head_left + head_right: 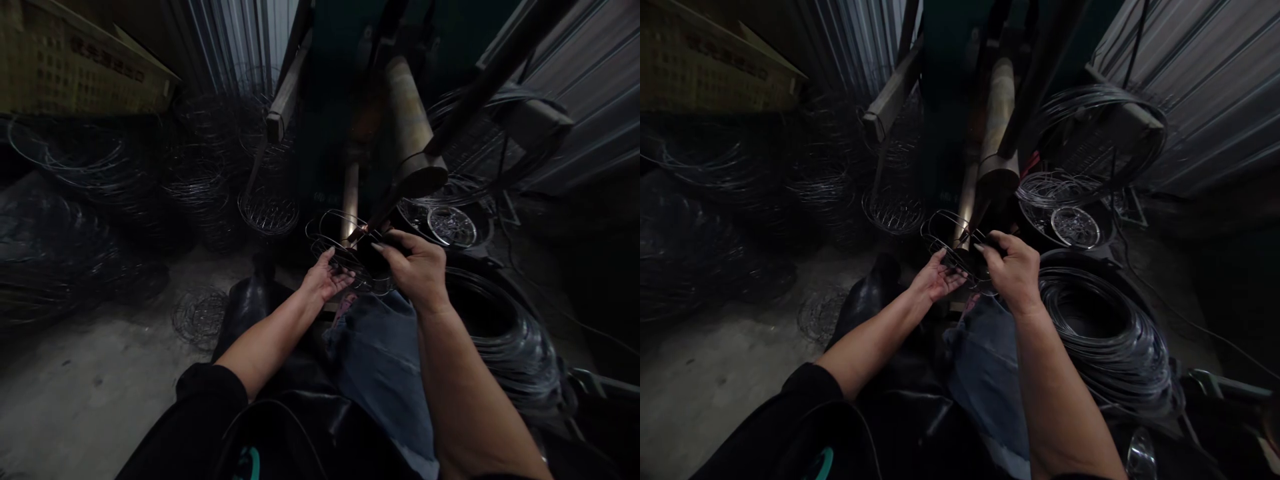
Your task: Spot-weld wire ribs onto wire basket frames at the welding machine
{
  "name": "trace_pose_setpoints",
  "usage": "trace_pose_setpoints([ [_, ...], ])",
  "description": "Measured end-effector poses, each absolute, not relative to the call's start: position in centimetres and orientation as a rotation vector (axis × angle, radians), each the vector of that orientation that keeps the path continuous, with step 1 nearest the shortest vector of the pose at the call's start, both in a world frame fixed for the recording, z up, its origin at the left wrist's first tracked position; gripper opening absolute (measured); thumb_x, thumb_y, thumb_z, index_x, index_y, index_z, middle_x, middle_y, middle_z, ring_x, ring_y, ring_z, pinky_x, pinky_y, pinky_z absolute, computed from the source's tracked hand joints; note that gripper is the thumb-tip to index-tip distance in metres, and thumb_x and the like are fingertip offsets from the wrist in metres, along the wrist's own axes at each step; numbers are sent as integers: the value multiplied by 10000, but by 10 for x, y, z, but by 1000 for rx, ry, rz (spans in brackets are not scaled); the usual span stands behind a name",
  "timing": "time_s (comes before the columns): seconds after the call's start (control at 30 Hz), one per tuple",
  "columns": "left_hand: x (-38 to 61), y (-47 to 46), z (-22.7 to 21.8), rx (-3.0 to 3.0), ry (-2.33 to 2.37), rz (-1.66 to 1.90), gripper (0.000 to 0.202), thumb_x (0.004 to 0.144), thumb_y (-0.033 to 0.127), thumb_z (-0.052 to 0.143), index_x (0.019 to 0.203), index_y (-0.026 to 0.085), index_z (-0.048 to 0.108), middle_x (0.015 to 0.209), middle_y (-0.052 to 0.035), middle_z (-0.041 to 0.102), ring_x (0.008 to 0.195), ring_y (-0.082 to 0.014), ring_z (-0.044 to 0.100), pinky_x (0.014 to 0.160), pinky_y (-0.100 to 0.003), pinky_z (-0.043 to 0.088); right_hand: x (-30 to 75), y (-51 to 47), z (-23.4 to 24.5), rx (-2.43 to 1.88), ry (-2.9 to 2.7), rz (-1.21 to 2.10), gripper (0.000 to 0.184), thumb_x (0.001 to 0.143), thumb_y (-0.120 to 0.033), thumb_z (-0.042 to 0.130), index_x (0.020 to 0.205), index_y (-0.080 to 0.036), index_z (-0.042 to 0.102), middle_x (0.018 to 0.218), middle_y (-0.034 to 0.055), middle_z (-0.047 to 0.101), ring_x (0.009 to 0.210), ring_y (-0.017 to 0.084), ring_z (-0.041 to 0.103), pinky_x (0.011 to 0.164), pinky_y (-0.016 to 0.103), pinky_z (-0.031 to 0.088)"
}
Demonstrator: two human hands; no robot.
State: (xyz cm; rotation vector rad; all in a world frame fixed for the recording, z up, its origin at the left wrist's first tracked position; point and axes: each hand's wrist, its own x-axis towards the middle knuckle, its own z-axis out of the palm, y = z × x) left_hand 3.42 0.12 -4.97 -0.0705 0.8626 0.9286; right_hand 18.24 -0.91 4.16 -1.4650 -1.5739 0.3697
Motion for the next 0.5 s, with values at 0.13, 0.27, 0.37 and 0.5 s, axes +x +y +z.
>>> trace_pose_setpoints([
  [0.13,36,0,-53,-79,866,897,411,829,502,612,893,97,613,665,-77,603,642,-214,664,656,-348,575,181,-10,41,-1474,-1579,348,248,748,-377,690,892,-184,747,869,64,735,818,242,680,790,384,537],
  [0.27,39,-2,-56,-75,844,899,434,815,520,625,891,93,619,680,-87,618,661,-217,674,663,-341,579,181,-10,42,-1464,-1596,311,235,763,-363,684,893,-176,742,873,71,732,814,243,677,787,379,529],
  [0.37,40,-3,-56,-90,855,886,430,817,521,618,879,96,607,661,-76,605,649,-218,672,653,-346,580,180,-17,44,-1468,-1639,168,231,787,-359,669,939,-194,727,905,68,729,849,252,669,800,390,524],
  [0.5,40,-5,-53,-90,863,905,411,811,509,634,872,103,601,645,-57,585,638,-210,668,654,-342,582,174,-47,38,-1434,-1730,-122,191,847,-321,616,974,-200,695,948,92,715,884,265,651,833,414,506],
])
